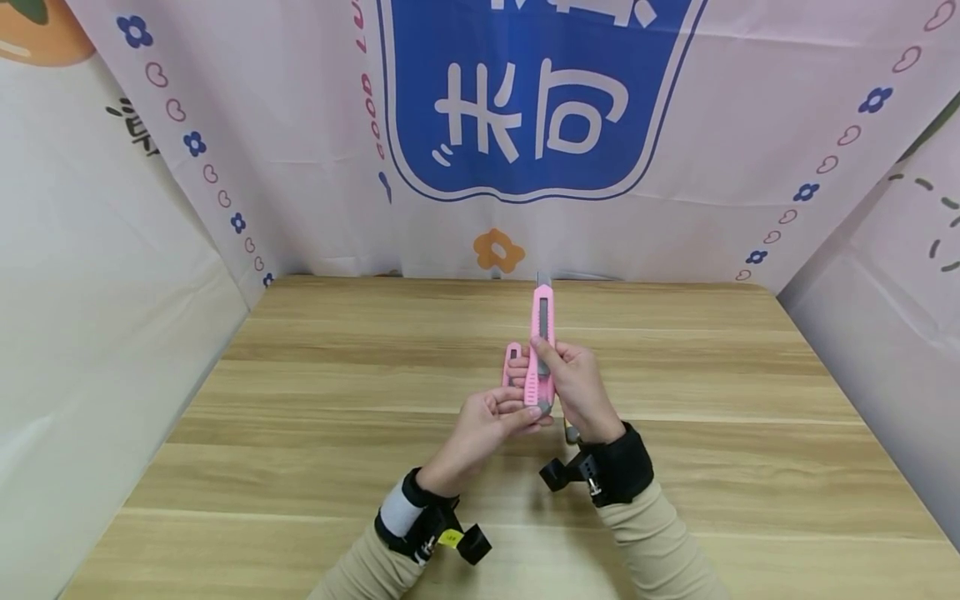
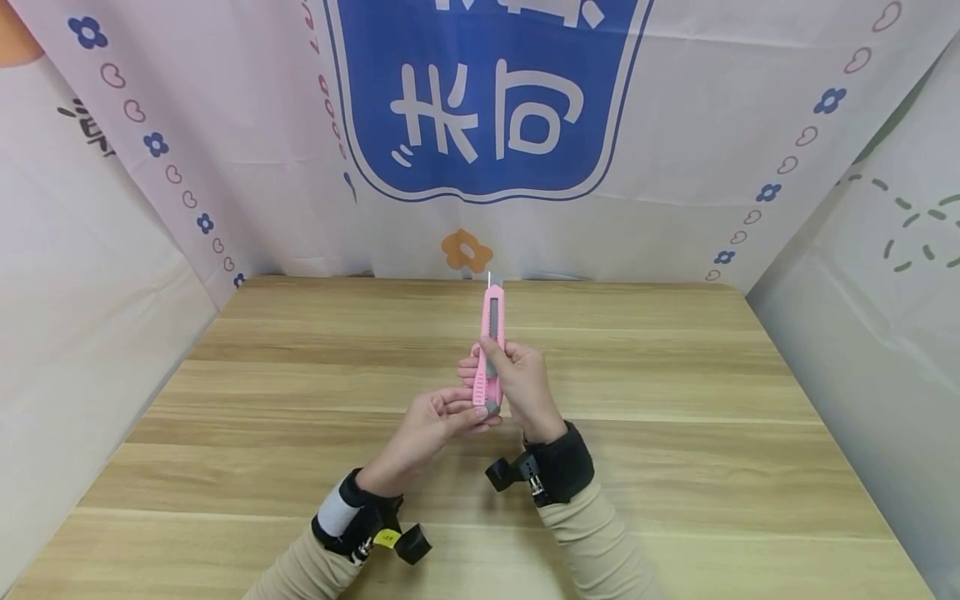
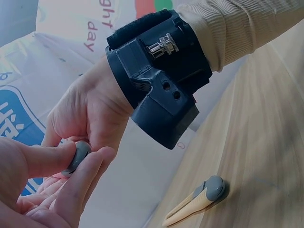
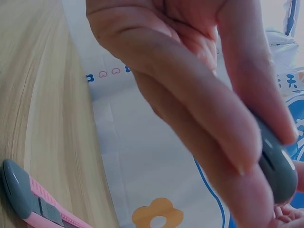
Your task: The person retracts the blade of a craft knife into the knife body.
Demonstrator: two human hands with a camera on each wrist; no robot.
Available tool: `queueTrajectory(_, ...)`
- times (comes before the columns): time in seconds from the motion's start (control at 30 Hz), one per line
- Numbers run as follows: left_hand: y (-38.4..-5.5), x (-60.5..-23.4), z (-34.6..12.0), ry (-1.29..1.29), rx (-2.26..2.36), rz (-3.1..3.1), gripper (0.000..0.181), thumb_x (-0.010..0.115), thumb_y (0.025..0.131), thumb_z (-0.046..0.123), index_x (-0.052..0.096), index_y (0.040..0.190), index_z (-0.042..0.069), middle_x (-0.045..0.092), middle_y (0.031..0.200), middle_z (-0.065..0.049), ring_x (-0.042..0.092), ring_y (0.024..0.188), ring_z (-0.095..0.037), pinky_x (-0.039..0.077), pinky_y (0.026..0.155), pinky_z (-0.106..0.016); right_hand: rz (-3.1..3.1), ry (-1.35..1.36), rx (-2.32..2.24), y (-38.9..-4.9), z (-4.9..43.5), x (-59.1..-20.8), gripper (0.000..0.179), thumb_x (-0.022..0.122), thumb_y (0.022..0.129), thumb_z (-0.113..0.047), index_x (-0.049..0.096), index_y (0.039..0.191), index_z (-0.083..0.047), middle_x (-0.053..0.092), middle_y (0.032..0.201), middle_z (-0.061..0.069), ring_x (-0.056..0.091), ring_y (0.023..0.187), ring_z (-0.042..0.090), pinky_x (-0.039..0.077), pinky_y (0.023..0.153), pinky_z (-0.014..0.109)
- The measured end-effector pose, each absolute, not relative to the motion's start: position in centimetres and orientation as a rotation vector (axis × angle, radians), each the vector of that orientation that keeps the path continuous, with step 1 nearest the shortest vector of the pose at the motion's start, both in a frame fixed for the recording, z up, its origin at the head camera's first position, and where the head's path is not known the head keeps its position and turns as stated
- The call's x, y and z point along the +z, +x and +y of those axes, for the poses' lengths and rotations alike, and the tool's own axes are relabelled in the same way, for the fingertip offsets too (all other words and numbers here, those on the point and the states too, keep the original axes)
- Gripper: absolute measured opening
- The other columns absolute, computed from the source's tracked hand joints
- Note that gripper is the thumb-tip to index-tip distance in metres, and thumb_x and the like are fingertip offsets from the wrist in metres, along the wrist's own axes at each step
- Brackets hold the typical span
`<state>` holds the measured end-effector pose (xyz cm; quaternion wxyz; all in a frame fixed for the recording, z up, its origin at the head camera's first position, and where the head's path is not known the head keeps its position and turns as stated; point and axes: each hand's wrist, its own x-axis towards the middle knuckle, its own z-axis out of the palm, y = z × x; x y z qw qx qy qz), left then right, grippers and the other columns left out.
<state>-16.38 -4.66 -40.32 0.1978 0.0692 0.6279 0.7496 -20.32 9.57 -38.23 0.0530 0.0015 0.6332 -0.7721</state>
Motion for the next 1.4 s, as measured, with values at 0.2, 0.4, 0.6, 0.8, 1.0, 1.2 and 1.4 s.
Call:
queueTrajectory(0.2, -16.39, -40.41, -4.7, 0.187, 2.103, 1.744, 0.033, 0.057, 0.091, -0.005, 0.051, 0.122, -0.016, 0.066, 0.114, -0.032, 0.074, 0.086, -0.011, 0.06, 0.091, -0.03, 1.912, -0.012, -2.333, -20.39, 9.69, -38.54, 0.044, 0.053, 0.099, -0.019, 0.052, 0.116, 0.022, 0.074, 0.069, -0.009, 0.072, 0.071, 0.006, 0.061, 0.07, 0.018)
queueTrajectory(0.4, -16.47, -40.47, -4.78, 0.198, 2.096, 1.75, 0.033, 0.055, 0.091, -0.005, 0.051, 0.123, -0.015, 0.064, 0.115, -0.033, 0.074, 0.089, -0.014, 0.061, 0.089, -0.027, 1.953, 0.012, -2.319, -20.5, 9.58, -38.67, 0.041, 0.054, 0.099, -0.016, 0.055, 0.115, 0.022, 0.073, 0.071, -0.01, 0.069, 0.075, 0.003, 0.059, 0.071, 0.016)
queueTrajectory(0.6, -16.51, -40.47, -4.84, 0.191, 2.111, 1.734, 0.033, 0.055, 0.091, -0.006, 0.05, 0.123, -0.016, 0.067, 0.112, -0.03, 0.073, 0.085, -0.011, 0.061, 0.088, -0.026, 1.974, 0.004, -2.313, -20.52, 9.48, -38.66, 0.039, 0.055, 0.098, -0.014, 0.056, 0.114, 0.021, 0.072, 0.073, -0.011, 0.067, 0.077, 0.003, 0.057, 0.071, 0.015)
queueTrajectory(0.8, -16.52, -40.4, -4.86, 0.18, 2.109, 1.739, 0.035, 0.055, 0.091, -0.005, 0.05, 0.125, -0.015, 0.064, 0.116, -0.033, 0.072, 0.082, -0.007, 0.061, 0.086, -0.023, 1.936, -0.039, -2.324, -20.48, 9.53, -38.76, 0.042, 0.055, 0.098, -0.016, 0.053, 0.116, 0.023, 0.073, 0.074, -0.011, 0.07, 0.077, 0.004, 0.059, 0.072, 0.016)
queueTrajectory(1.0, -16.51, -40.34, -4.92, 0.168, 2.101, 1.75, 0.037, 0.055, 0.091, -0.005, 0.05, 0.126, -0.015, 0.062, 0.118, -0.034, 0.072, 0.082, -0.007, 0.061, 0.085, -0.021, 1.911, -0.088, -2.33, -20.32, 9.65, -38.7, 0.04, 0.052, 0.099, -0.014, 0.052, 0.117, 0.022, 0.074, 0.076, -0.011, 0.071, 0.079, 0.004, 0.061, 0.074, 0.017)
queueTrajectory(1.2, -16.53, -40.39, -4.98, 0.176, 2.093, 1.756, 0.036, 0.055, 0.092, -0.004, 0.051, 0.127, -0.014, 0.062, 0.119, -0.034, 0.073, 0.084, -0.008, 0.061, 0.086, -0.022, 1.899, -0.14, -2.321, -20.25, 9.72, -38.61, 0.042, 0.051, 0.1, -0.016, 0.051, 0.116, 0.023, 0.074, 0.079, -0.01, 0.072, 0.08, 0.005, 0.061, 0.075, 0.017)
queueTrajectory(1.4, -16.52, -40.48, -5.05, 0.208, 2.09, 1.738, 0.037, 0.055, 0.092, -0.005, 0.05, 0.126, -0.016, 0.06, 0.12, -0.036, 0.073, 0.085, -0.008, 0.06, 0.086, -0.021, 1.849, -0.196, -2.303, -20.23, 9.93, -38.63, 0.043, 0.051, 0.1, -0.013, 0.048, 0.122, 0.023, 0.076, 0.083, -0.008, 0.073, 0.082, 0.007, 0.062, 0.079, 0.02)
